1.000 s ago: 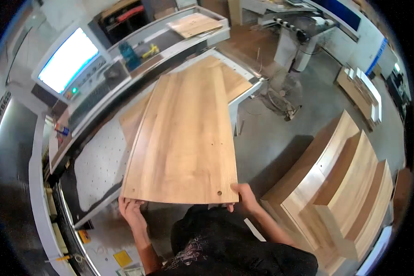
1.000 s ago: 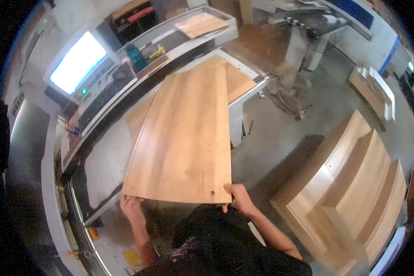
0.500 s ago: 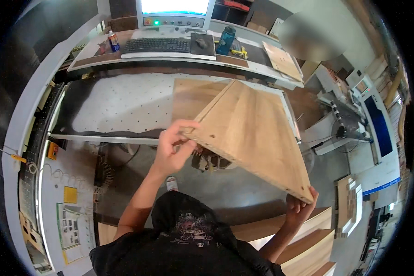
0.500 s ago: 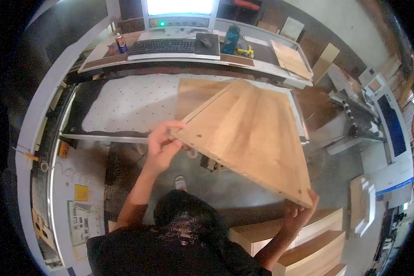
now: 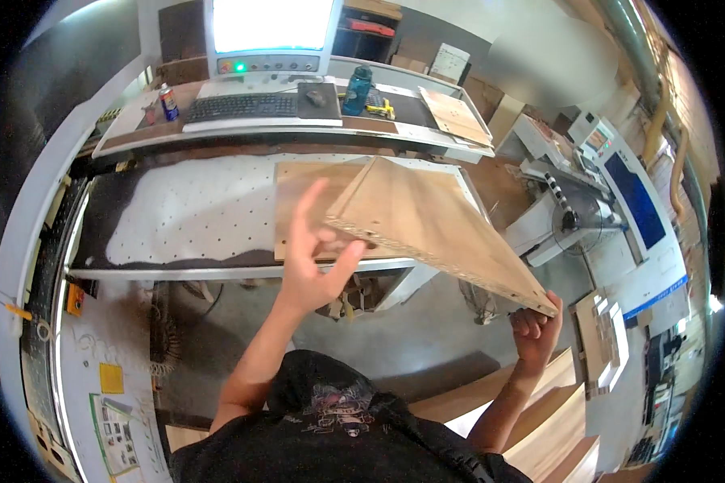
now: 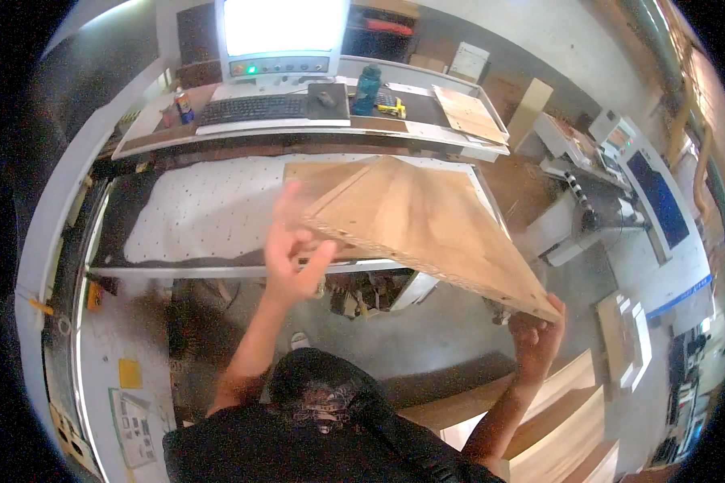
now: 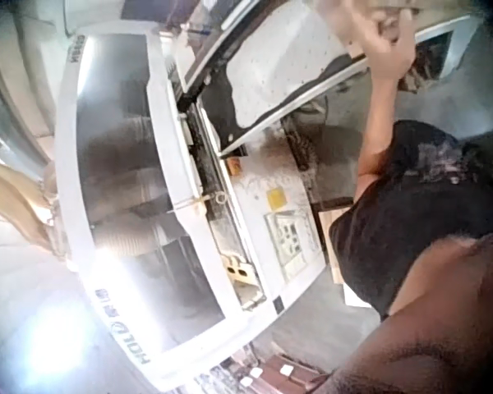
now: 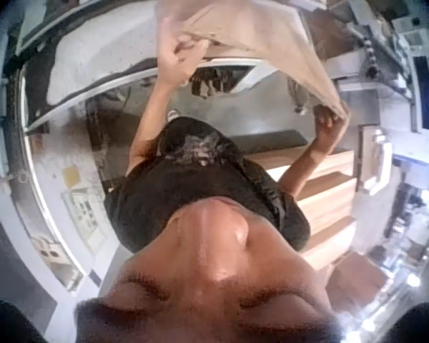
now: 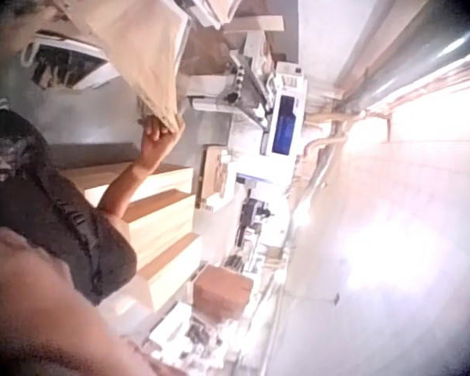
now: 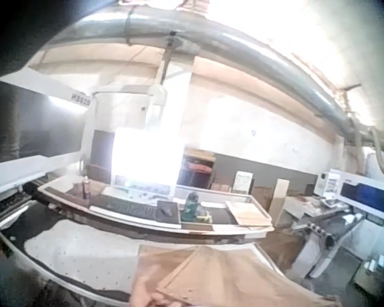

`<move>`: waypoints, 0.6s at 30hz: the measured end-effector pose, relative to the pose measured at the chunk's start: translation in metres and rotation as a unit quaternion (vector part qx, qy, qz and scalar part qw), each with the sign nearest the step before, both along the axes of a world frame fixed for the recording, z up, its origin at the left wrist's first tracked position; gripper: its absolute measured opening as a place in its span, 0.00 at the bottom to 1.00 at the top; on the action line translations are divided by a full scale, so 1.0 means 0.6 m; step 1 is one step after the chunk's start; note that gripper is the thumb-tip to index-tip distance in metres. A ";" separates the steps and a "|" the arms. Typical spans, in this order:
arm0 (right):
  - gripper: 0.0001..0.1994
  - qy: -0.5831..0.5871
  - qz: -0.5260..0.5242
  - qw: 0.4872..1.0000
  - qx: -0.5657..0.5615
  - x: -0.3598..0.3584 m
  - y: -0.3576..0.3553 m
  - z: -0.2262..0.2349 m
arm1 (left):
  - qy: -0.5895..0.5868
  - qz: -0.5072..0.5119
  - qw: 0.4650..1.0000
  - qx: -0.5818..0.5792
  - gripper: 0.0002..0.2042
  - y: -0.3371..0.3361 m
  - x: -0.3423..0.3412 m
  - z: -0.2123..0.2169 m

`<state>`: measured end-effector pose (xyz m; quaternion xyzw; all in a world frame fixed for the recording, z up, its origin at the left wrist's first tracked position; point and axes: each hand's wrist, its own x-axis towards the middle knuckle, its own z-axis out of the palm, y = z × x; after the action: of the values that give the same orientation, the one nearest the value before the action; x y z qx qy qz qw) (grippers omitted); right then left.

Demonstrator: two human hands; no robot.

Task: The person positions wooden panels on a machine bed, picks up and moves small white components, and places a panel onto a stack of furniture parts.

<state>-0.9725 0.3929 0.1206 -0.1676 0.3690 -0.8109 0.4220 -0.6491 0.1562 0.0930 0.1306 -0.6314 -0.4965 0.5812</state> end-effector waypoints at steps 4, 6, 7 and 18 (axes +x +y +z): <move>0.21 0.031 -0.035 0.994 0.096 0.058 0.011 -0.057 | 0.105 -0.039 0.986 0.124 0.49 0.071 -0.002 -0.064; 0.23 0.015 -0.075 0.974 0.213 0.113 0.015 -0.118 | 0.115 -0.009 0.975 0.191 0.48 0.143 -0.009 -0.109; 0.25 0.061 -0.055 0.965 0.250 0.144 0.026 -0.150 | 0.078 -0.029 0.972 0.220 0.46 0.179 0.001 -0.132; 0.26 0.326 0.503 0.788 0.142 0.285 -0.021 -0.345 | -0.110 0.141 0.922 0.343 0.23 0.199 0.089 -0.329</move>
<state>-0.8017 0.3801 -0.0865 -0.5219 0.4589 -0.3199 0.6440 -0.5954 0.2755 -0.1045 0.4632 -0.4578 -0.5783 0.4914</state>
